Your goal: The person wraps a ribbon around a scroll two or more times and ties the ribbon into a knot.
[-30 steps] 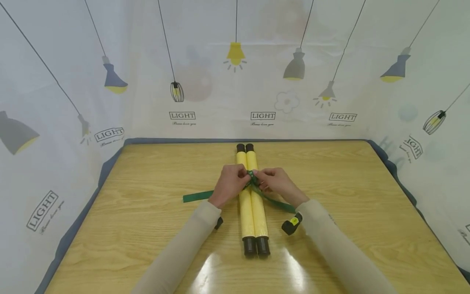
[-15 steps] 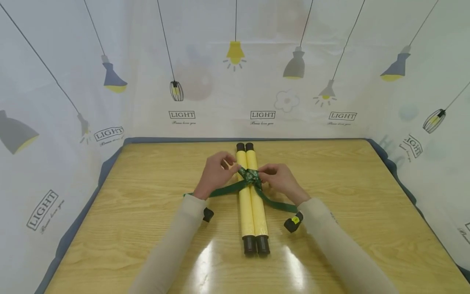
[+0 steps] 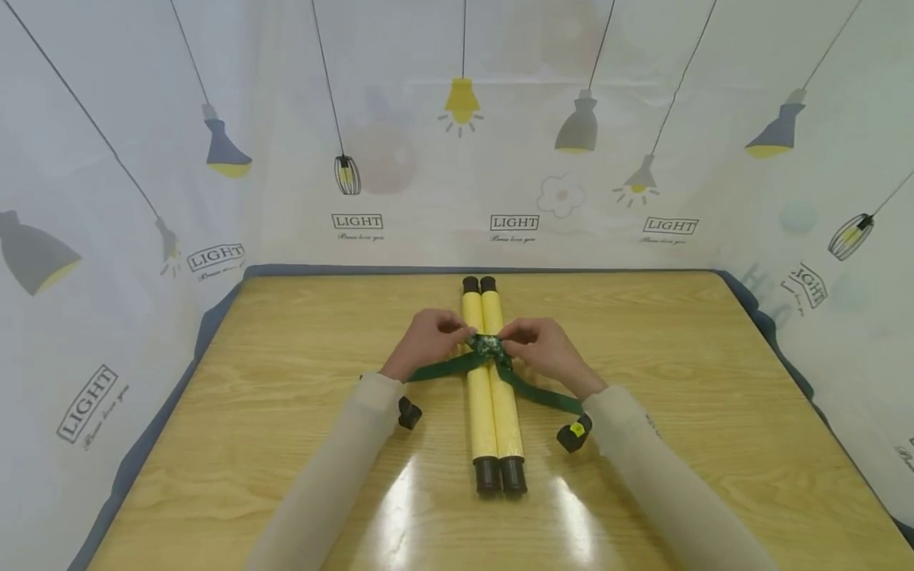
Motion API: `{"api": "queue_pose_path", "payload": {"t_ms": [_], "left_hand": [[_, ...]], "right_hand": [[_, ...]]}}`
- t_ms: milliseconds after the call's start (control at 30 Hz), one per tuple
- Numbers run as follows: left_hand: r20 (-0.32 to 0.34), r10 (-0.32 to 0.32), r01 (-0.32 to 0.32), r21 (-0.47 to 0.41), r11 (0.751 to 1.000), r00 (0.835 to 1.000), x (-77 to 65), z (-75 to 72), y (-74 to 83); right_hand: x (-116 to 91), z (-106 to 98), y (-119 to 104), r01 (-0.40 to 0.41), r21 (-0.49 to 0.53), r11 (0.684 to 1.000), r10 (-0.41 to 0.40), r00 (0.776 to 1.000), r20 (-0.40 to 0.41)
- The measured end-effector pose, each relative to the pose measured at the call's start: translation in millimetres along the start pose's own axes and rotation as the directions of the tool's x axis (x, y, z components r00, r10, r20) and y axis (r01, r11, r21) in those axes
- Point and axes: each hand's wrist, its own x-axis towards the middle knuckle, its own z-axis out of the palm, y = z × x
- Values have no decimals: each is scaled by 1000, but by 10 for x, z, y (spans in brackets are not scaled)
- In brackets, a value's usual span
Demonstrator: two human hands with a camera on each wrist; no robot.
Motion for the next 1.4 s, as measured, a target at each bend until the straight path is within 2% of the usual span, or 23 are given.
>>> {"api": "queue_pose_path", "payload": {"t_ms": [100,233,333,467,567,700,867,967,1133,1400], "left_hand": [[59,-17,18,-27,999,998,-23,-44,42],[129,-45,43,16,999,991,-55,-134,122],[146,-56,51,36,998,988,-65,-172,172],[94,-71,72,-9,997,993,-97,-170,192],[24,-77,78,-57,995,997,-130,-171,175],[-67,-76,70,-80,994,995,-166,-199,110],[-101,-81,65,-156,986,992,-207,-208,7],[-146,-108,76,-209,975,983,-222,-185,-45],[-225,-178,119,-251,961,958,-234,-144,-110],[-229,-226,167,-250,954,947,-284,-139,-191]], "right_hand": [[-8,-16,-13,10,-9,1000,-10,1000,-2],[-16,-64,22,5,-34,999,-6,1000,-16],[-23,-121,90,-13,-43,999,12,1000,-24],[-36,-202,165,-40,-22,999,40,999,-26],[-62,-282,211,-49,-6,999,49,998,-38],[-119,-439,294,-70,3,998,70,995,-75],[-185,-612,412,-124,6,992,124,987,-103],[-213,-663,474,-144,11,990,144,984,-108],[-266,-686,564,-196,39,980,199,973,-120],[-345,-712,702,-236,27,971,237,960,-148]]}}
